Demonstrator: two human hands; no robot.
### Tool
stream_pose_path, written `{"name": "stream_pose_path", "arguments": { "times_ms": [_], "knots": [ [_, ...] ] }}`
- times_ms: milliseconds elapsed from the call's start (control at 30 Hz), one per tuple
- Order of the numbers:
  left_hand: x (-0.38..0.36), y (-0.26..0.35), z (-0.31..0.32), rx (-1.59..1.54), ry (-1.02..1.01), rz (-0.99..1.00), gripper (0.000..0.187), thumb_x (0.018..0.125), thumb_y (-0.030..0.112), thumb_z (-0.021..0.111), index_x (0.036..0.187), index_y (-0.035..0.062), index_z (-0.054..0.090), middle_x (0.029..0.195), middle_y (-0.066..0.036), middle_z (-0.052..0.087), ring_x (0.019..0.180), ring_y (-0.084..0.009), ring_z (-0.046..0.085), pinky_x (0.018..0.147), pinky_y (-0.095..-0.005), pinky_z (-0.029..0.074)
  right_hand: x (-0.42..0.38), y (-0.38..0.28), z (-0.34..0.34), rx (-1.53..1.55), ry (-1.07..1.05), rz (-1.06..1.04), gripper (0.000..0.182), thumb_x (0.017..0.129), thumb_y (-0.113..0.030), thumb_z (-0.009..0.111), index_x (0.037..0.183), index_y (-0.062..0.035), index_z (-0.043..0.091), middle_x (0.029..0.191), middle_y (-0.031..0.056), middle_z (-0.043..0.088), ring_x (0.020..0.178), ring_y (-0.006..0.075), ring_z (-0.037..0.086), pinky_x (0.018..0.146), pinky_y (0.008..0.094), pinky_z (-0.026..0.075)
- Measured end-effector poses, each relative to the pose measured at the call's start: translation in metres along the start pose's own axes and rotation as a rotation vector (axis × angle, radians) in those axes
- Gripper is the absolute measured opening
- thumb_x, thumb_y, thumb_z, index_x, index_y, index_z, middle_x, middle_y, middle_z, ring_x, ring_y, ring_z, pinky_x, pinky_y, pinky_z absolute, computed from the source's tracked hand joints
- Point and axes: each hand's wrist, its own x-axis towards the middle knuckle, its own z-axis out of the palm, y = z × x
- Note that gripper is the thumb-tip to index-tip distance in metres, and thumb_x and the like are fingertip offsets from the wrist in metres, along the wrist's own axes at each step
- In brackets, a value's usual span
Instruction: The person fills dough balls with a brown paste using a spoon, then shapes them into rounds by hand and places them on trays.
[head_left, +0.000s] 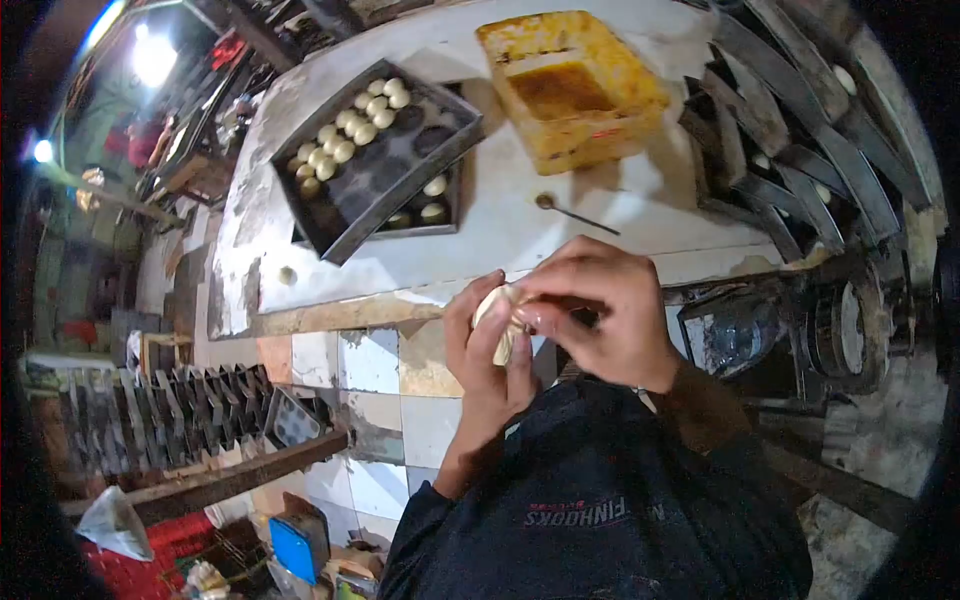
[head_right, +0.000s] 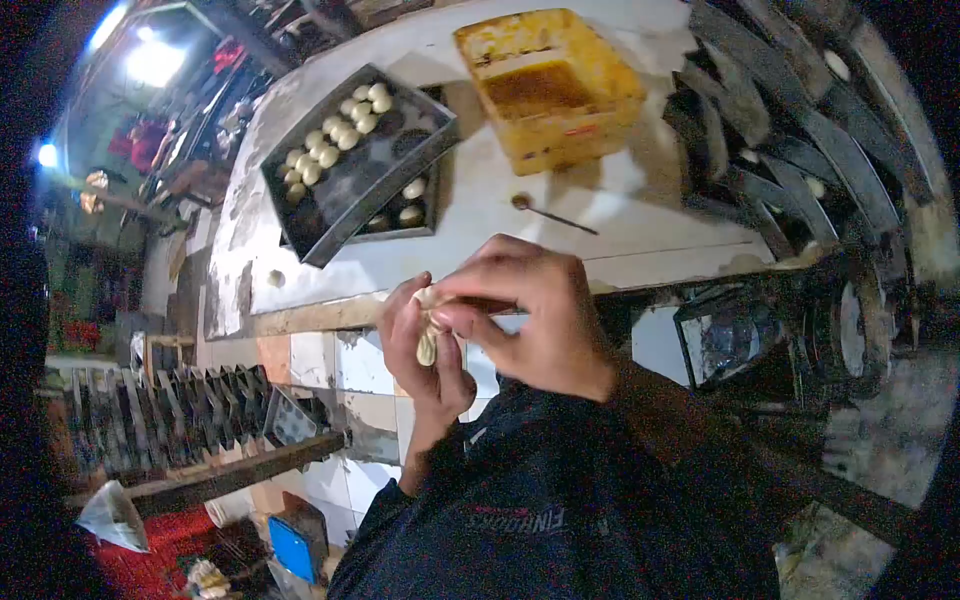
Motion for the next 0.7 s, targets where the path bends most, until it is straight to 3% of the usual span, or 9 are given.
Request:
{"name": "stream_pose_path", "arguments": {
  "times_ms": [100, 167, 233, 300, 367, 433, 500, 567, 700],
  "knots": [
    [-0.001, -0.005, -0.052, 0.263, -0.086, -0.169, 0.056, 0.082, 0.021, 0.066, 0.134, 0.0133, 0.047, 0.113, -0.02, 0.048, 0.104, -0.033, 0.052, 0.087, -0.0401, 0.044, 0.016, -0.016, 0.05, -0.322, -0.057, -0.386, 0.027, 0.074, -0.006, 0.076, 0.099, 0.0026, 0.068, 0.097, 0.0125, 0.066, 0.074, 0.0191, 0.067, 0.062, 0.0244, 0.052],
    [0.004, -0.014, -0.075, 0.348, -0.101, -0.144, 0.074, 0.072, 0.018, 0.074, 0.139, 0.0123, 0.044, 0.107, -0.016, 0.047, 0.103, -0.0287, 0.05, 0.087, -0.0368, 0.042, 0.022, -0.016, 0.081, -0.398, -0.058, -0.382, 0.027, 0.072, -0.007, 0.077, 0.097, 0.0006, 0.069, 0.095, 0.012, 0.067, 0.083, 0.0249, 0.067, 0.068, 0.0286, 0.054],
    [0.009, -0.015, -0.085, -0.168, 0.23, -0.42, 0.07, 0.065, 0.012, 0.077, 0.13, 0.0075, 0.052, 0.108, -0.013, 0.046, 0.103, -0.0245, 0.047, 0.089, -0.0341, 0.04, 0.032, -0.01, 0.103, -0.355, -0.034, -0.39, 0.026, 0.071, -0.01, 0.078, 0.095, -0.0006, 0.07, 0.091, 0.0113, 0.067, 0.079, 0.0232, 0.066, 0.065, 0.0283, 0.053],
    [0.002, -0.03, -0.103, -0.636, 0.23, -0.572, 0.031, 0.082, 0.021, 0.064, 0.108, 0.0054, 0.058, 0.107, -0.01, 0.041, 0.098, -0.023, 0.044, 0.089, -0.0345, 0.039, 0.047, -0.01, 0.113, -0.329, -0.082, -0.502, 0.027, 0.069, -0.01, 0.08, 0.093, -0.0008, 0.07, 0.086, 0.0096, 0.067, 0.072, 0.0209, 0.063, 0.06, 0.0257, 0.05],
    [-0.002, -0.037, -0.116, -1.104, 0.316, -0.603, 0.031, 0.093, 0.036, 0.053, 0.094, 0.0055, 0.061, 0.103, -0.009, 0.038, 0.096, -0.0229, 0.043, 0.088, -0.0369, 0.04, 0.053, -0.03, 0.12, -0.378, -0.091, -0.434, 0.026, 0.07, -0.007, 0.08, 0.094, -0.0024, 0.07, 0.083, 0.0086, 0.066, 0.068, 0.0174, 0.061, 0.057, 0.0241, 0.048],
    [0.0, -0.049, -0.121, -1.048, 0.246, -0.579, 0.046, 0.095, 0.049, 0.044, 0.089, 0.0079, 0.062, 0.099, -0.009, 0.038, 0.096, -0.0237, 0.043, 0.086, -0.04, 0.043, 0.052, -0.039, 0.127, -0.149, -0.189, 0.149, 0.029, 0.069, -0.008, 0.082, 0.095, -0.0031, 0.07, 0.086, 0.0088, 0.065, 0.071, 0.0172, 0.062, 0.064, 0.027, 0.051],
    [0.0, -0.066, -0.126, -0.806, 0.095, -0.248, 0.047, 0.095, 0.052, 0.045, 0.088, 0.0096, 0.064, 0.099, -0.01, 0.039, 0.095, -0.025, 0.043, 0.084, -0.0417, 0.044, 0.045, -0.015, 0.136, 0.029, -0.198, 0.153, 0.03, 0.07, -0.005, 0.08, 0.098, -0.0028, 0.069, 0.093, 0.0107, 0.065, 0.075, 0.018, 0.064, 0.071, 0.0297, 0.053],
    [0.008, -0.065, -0.122, -0.716, 0.194, -0.216, 0.033, 0.09, 0.043, 0.06, 0.101, 0.0121, 0.062, 0.1, -0.011, 0.041, 0.093, -0.0248, 0.044, 0.083, -0.0412, 0.044, 0.045, -0.005, 0.138, -0.117, -0.139, -0.381, 0.031, 0.071, 0.0, 0.075, 0.101, -0.0009, 0.068, 0.099, 0.013, 0.064, 0.078, 0.0216, 0.065, 0.077, 0.0314, 0.054],
    [0.028, -0.058, -0.113, -0.213, 0.168, -0.156, 0.072, 0.078, 0.041, 0.076, 0.132, 0.0116, 0.039, 0.108, -0.012, 0.041, 0.092, -0.0215, 0.044, 0.082, -0.04, 0.051, 0.04, -0.02, 0.134, -0.447, -0.02, -0.533, 0.042, 0.071, 0.003, 0.072, 0.112, -0.0019, 0.062, 0.103, 0.0146, 0.065, 0.091, 0.0283, 0.067, 0.083, 0.0377, 0.055]
  ]
}}
